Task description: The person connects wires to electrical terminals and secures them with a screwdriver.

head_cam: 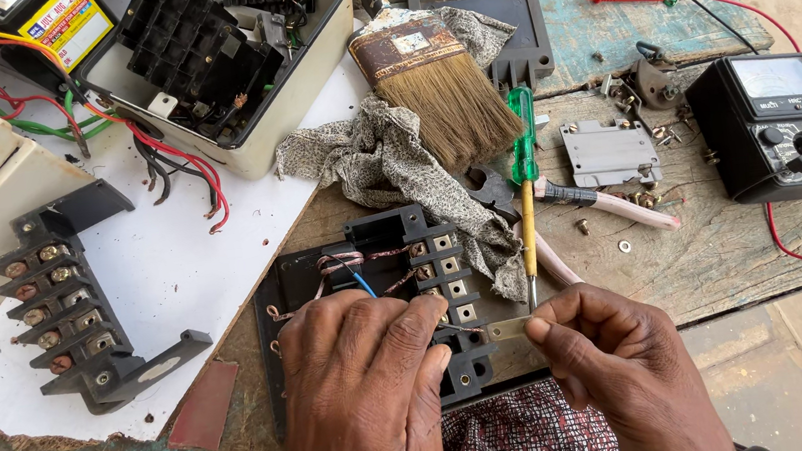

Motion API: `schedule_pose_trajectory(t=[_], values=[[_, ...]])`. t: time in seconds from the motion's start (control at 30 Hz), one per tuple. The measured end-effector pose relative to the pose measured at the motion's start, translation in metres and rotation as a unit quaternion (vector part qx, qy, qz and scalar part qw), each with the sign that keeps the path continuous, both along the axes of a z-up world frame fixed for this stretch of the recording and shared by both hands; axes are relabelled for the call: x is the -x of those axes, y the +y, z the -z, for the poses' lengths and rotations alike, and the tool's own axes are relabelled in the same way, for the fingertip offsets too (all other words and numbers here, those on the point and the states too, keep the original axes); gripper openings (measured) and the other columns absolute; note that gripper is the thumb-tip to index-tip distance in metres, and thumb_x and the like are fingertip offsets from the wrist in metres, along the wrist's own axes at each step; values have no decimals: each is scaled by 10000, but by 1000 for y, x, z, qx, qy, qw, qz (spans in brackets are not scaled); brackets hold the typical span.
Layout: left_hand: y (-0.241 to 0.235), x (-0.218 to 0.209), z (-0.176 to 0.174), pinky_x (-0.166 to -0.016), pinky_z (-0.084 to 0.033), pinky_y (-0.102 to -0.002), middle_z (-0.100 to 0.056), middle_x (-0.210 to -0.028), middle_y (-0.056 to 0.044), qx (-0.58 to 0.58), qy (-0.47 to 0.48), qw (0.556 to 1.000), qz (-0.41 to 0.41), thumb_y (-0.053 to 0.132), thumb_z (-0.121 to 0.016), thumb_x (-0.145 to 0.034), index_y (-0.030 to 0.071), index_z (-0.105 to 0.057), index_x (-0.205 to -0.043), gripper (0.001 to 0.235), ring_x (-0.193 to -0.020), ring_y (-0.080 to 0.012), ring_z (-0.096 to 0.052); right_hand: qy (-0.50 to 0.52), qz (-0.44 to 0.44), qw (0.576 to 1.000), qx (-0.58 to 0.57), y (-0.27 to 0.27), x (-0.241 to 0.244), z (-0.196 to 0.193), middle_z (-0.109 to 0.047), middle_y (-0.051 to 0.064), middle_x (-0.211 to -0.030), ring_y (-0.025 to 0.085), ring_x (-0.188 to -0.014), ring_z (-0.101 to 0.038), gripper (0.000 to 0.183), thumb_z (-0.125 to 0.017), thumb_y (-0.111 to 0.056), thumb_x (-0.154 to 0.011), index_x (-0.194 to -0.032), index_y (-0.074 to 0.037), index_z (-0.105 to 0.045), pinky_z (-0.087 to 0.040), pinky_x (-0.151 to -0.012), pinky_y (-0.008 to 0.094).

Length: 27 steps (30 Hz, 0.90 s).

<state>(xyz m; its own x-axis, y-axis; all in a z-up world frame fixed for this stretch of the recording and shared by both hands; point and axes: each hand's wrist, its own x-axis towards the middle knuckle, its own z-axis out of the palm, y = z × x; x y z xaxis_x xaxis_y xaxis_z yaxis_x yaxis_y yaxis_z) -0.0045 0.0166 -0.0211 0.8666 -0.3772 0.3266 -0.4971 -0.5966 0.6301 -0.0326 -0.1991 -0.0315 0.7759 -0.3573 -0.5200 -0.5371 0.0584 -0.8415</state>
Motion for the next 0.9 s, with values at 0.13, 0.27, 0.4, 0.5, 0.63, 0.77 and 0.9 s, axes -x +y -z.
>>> schedule_pose_trajectory(t=[0.13,0.27,0.4,0.5,0.63,0.77,0.9], values=[[-1,-5,-2,-943,-344,-555,-619,-978,-90,9,-42,999,3,148,-709,-843,59,-727,-1128,300,-1050,-286,-549,13,-52,999,10,2,-5,-7,-522,30,-507,106,-422,-396,183,-742,-144,-847,-770,23,-742,-297,-398,281],[-2,-7,-3,-918,-333,-535,-611,-930,-65,15,-40,999,4,162,-710,-841,78,-740,-1061,238,-1014,-270,-546,28,-84,996,14,7,-10,-12,-526,28,-510,106,-426,-410,226,-742,-175,-874,-771,26,-742,-316,-399,283],[-3,-9,0,-909,-328,-515,-624,-908,-39,38,-23,999,-20,177,-706,-886,106,-715,-983,121,-998,-259,-547,43,-93,994,40,11,-13,-13,-533,30,-495,107,-411,-416,248,-754,-218,-882,-774,4,-756,-314,-386,282],[-3,-9,3,-934,-323,-512,-635,-907,-31,60,-6,998,-27,169,-683,-905,118,-684,-963,77,-998,-248,-554,47,-76,996,14,11,-15,-15,-529,37,-485,116,-386,-403,236,-740,-217,-875,-780,-3,-762,-294,-367,287],[-2,-8,7,-956,-320,-511,-647,-955,-44,89,-14,996,-27,149,-654,-921,106,-650,-985,77,-1033,-249,-564,54,-113,991,36,12,-20,-18,-507,39,-488,108,-395,-406,296,-716,-212,-900,-737,35,-718,-302,-373,285],[-3,-7,11,-946,-317,-513,-651,-937,-40,94,-1,995,-29,148,-656,-924,109,-650,-978,66,-1010,-241,-576,73,-128,986,79,12,-22,-19,-512,45,-478,116,-387,-383,317,-745,-251,-899,-725,15,-733,-294,-369,298],[-3,-8,11,-939,-326,-502,-643,-935,-44,99,-13,995,-28,135,-658,-919,109,-644,-977,65,-993,-240,-577,86,-139,983,79,13,-22,-20,-494,33,-489,111,-399,-372,328,-732,-267,-908,-728,7,-724,-274,-380,292]])
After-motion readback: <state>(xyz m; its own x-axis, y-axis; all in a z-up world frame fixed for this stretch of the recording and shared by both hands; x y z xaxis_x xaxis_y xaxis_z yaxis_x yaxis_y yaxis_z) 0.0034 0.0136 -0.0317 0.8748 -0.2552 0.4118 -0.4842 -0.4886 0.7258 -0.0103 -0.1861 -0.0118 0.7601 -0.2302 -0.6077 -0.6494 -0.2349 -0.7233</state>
